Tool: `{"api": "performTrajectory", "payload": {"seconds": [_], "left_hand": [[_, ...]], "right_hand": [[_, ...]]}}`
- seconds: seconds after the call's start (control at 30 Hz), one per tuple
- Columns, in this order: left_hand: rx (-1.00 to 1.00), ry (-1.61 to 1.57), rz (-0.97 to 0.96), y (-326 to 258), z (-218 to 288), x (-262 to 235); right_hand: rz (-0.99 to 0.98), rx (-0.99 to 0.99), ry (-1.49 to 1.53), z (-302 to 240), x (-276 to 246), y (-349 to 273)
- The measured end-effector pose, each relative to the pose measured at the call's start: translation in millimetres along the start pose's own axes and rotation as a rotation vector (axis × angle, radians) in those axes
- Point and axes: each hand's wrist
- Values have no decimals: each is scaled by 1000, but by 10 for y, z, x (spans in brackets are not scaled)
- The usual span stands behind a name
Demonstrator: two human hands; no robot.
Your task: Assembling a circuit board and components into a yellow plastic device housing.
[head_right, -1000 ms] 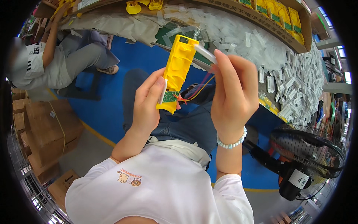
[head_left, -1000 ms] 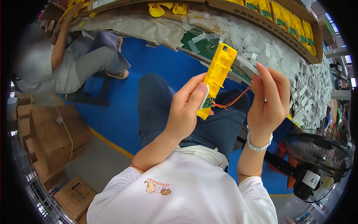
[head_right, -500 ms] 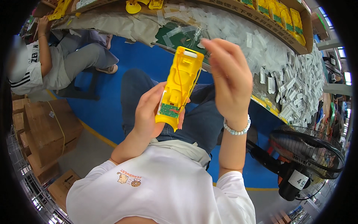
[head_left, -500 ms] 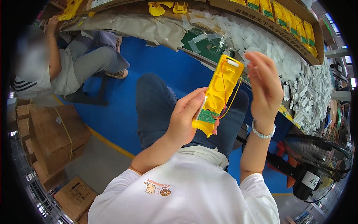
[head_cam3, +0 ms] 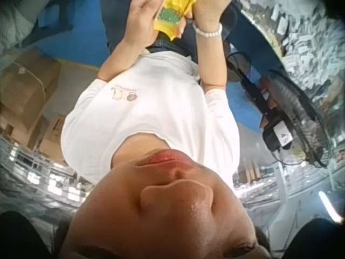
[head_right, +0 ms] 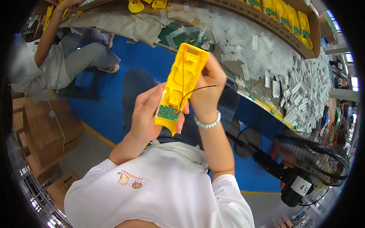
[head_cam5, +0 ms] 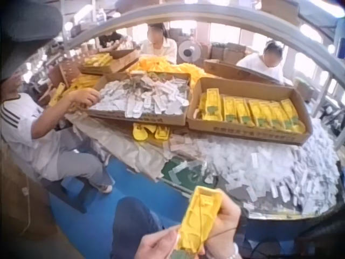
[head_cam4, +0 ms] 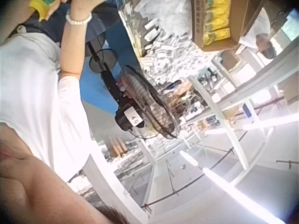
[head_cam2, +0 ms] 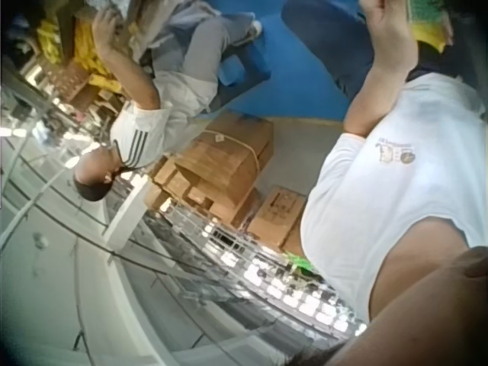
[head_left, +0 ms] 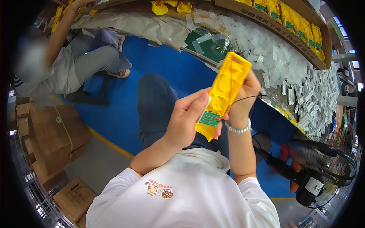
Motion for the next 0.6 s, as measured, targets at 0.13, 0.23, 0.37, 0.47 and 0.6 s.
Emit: {"api": "performTrajectory", "payload": {"seconds": [0.13,0.23,0.37,0.47,0.6], "left_hand": [[111,183,37,-30,-27,-143],[164,289,35,-69,-48,-239],[209,260,44,-57,-6,-324],[196,253,39,-86,7,-279],[220,230,7,-90,-29,-240]], "right_hand": [[-174,150,32,-91,43,-43],[-273,292,65,-198,-8,-127],[-343,291,323,-386,10,-254],[-409,311,429,-438,-2,-315],[-244,288,436,-372,70,-352]]}}
Point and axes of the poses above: each hand's wrist, its own y-axis towards the middle knuckle, its own x-axis out of the palm, z = x × y, and after that the axes turned 11 degrees about x, right-handed
